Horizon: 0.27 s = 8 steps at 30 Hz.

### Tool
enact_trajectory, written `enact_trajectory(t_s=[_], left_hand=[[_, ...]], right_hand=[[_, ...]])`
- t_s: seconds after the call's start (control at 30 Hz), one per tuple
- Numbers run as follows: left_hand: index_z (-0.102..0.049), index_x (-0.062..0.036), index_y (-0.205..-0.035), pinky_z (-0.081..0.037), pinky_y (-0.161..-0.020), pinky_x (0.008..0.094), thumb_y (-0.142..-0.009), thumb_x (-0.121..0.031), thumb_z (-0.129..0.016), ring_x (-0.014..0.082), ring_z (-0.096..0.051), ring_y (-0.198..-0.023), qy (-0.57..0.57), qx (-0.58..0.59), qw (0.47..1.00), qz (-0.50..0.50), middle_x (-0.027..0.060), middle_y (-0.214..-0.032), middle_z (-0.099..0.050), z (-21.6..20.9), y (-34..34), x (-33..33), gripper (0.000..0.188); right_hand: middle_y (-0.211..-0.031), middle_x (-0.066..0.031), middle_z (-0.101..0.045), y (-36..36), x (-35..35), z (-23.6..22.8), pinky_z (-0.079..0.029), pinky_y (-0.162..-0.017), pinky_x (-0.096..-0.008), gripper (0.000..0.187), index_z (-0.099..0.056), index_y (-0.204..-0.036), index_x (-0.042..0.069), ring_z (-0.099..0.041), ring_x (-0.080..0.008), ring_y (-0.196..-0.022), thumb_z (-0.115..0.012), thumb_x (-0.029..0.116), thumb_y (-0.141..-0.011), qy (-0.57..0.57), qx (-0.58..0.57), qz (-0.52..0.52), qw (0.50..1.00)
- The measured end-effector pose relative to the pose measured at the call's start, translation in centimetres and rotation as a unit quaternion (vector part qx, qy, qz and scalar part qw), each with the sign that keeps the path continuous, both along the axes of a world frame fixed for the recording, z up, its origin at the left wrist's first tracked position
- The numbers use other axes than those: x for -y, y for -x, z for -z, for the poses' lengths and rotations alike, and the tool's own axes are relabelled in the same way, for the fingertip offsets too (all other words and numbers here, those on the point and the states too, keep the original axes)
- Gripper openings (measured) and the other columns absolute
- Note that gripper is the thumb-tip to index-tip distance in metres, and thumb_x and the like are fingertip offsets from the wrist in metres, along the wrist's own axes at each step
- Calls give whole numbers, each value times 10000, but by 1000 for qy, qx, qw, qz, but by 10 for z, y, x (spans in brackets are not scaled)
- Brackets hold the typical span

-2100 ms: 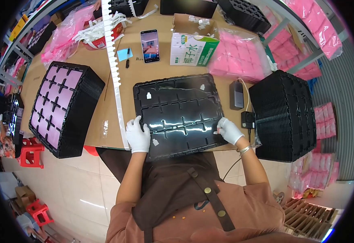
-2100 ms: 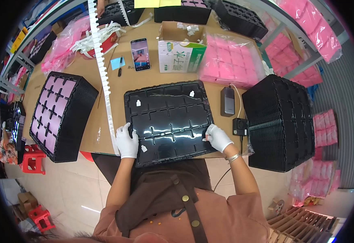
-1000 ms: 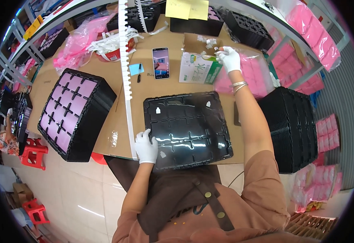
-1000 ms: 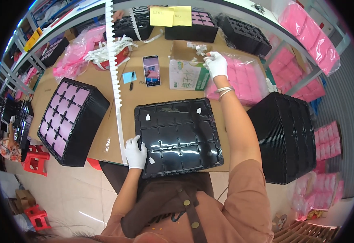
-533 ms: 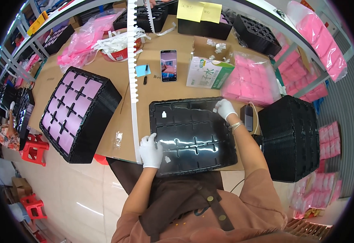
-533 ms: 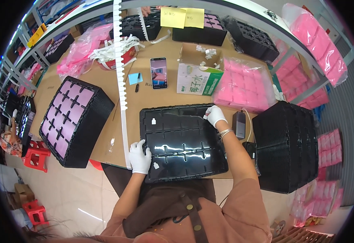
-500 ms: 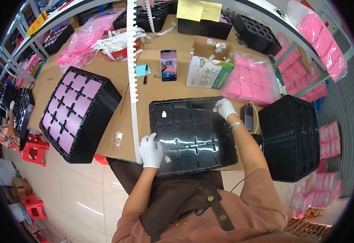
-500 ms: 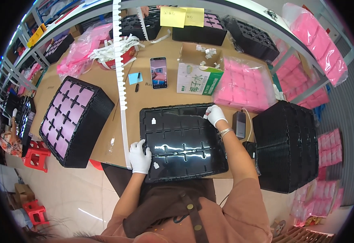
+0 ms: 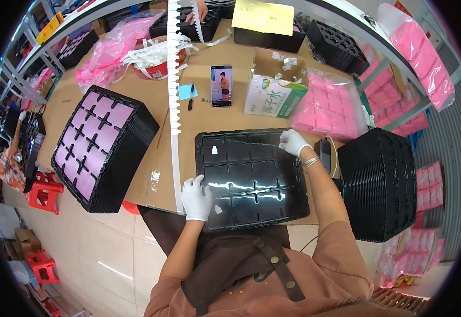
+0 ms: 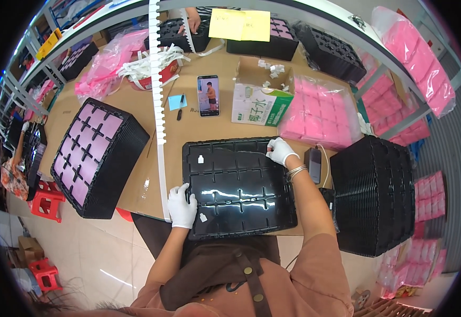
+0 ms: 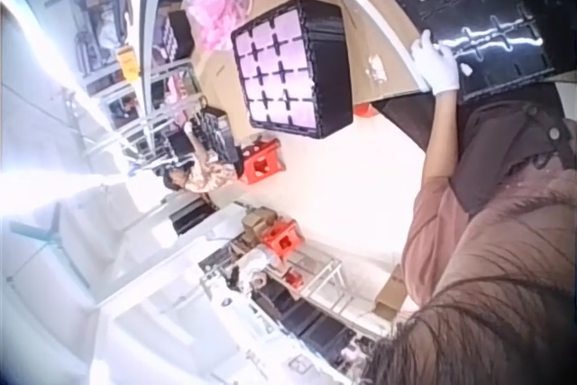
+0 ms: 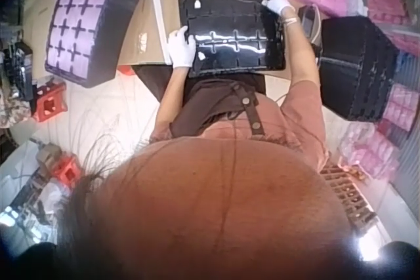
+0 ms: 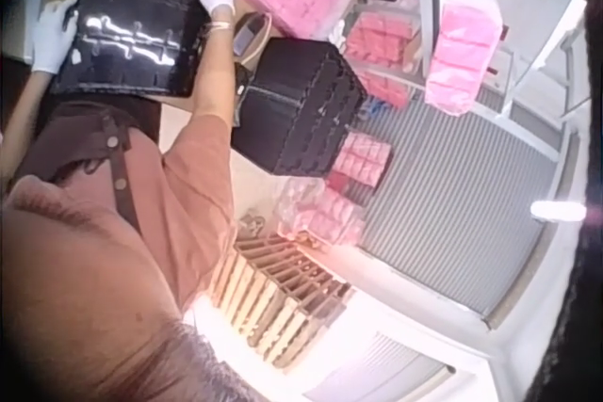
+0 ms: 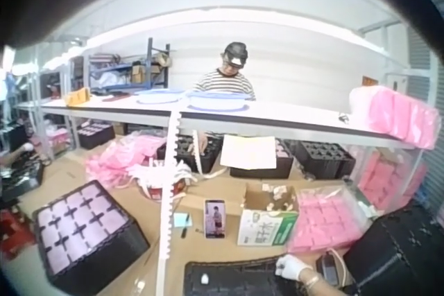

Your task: The person assembles plastic trays by filling them with components and packing sheets by hand.

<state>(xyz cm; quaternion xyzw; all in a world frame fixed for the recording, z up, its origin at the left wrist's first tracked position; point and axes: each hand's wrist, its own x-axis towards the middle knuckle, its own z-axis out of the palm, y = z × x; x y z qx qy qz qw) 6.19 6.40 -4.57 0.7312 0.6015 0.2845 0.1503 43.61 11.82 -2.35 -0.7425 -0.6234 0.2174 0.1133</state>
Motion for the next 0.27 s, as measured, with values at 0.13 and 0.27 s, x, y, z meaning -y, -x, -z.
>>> enact_trajectory(t_s=[0.13, 0.27], left_hand=[[-579, -83, -1062, -423, -817, 409, -708, -118, -660, 325, -514, -953, 8, 4, 1000, 1, 158, -995, -529, 0, -2, -1, 364], [-577, -84, -1069, -419, -828, 412, -709, -127, -662, 325, -513, -961, 11, 3, 1000, -3, 163, -1001, -528, 0, 0, 1, 372]], right_hand=[[-874, -187, -574, -15, -5, 15, -481, -748, -383, 89, -594, -744, 36, -599, -327, -827, -657, 75, -695, 33, -49, 39, 997], [-920, -211, -589, 14, -3, 10, -486, -791, -388, 140, -618, -763, 32, -619, -306, -895, -651, 158, -712, -18, 99, 110, 989]])
